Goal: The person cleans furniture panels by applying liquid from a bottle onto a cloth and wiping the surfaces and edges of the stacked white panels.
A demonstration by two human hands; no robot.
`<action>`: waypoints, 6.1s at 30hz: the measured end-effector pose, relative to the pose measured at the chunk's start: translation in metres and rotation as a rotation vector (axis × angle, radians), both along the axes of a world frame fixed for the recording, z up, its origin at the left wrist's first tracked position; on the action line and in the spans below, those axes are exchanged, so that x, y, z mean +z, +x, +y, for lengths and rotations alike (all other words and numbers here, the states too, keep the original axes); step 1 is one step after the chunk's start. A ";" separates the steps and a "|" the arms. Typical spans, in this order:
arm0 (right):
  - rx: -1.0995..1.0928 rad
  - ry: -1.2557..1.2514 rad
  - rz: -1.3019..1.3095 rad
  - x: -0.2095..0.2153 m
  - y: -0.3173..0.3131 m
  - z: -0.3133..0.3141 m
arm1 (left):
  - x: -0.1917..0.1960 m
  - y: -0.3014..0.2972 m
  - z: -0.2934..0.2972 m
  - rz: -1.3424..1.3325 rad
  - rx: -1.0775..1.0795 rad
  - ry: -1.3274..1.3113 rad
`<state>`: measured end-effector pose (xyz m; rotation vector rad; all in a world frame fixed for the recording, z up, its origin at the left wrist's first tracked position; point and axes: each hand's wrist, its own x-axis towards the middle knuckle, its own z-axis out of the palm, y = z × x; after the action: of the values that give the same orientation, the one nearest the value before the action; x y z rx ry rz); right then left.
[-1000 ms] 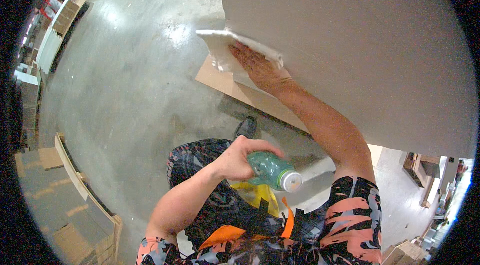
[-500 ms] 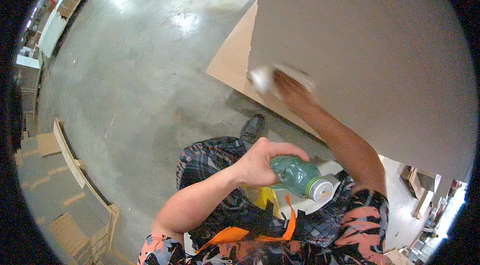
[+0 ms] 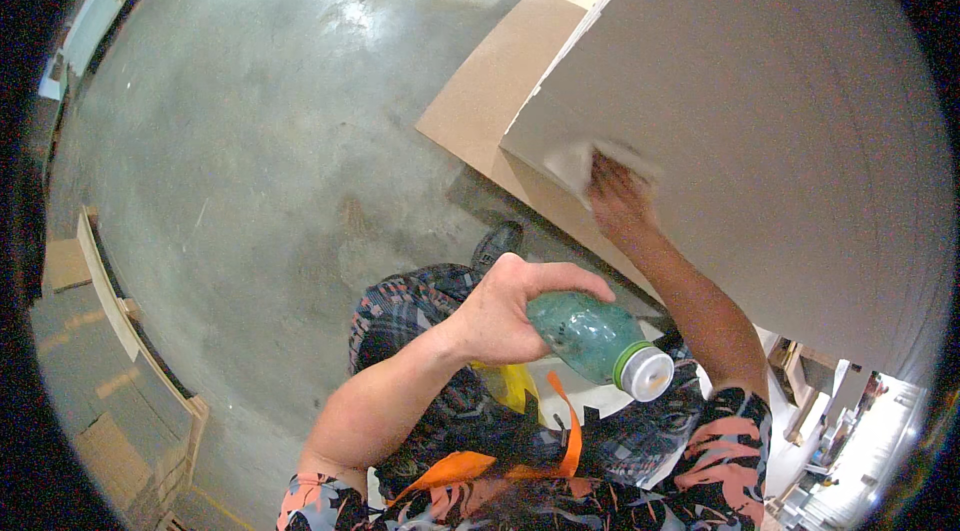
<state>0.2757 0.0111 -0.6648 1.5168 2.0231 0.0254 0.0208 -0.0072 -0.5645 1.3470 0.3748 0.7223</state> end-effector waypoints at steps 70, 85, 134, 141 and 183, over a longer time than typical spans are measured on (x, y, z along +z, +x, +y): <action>-0.178 0.227 0.129 -0.067 0.163 -0.205 | 0.022 0.041 0.002 0.217 -0.056 0.132; -1.119 1.609 0.969 -0.087 0.057 -0.154 | -0.011 0.128 -0.045 0.348 -0.020 -0.251; -1.010 0.951 2.645 0.211 -0.002 -0.414 | -0.008 0.080 -0.118 -0.147 -0.842 -0.685; -0.844 0.786 2.849 0.226 -0.040 -0.420 | 0.023 0.087 -0.184 -0.301 -0.979 -0.616; -1.220 1.027 2.458 0.130 -0.120 -0.449 | 0.058 0.054 -0.222 -0.314 -0.466 -0.549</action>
<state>0.1554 -0.4375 -0.5343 -1.0500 -0.1977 0.7185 0.0750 -0.2291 -0.5061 0.7406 -0.0062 0.3868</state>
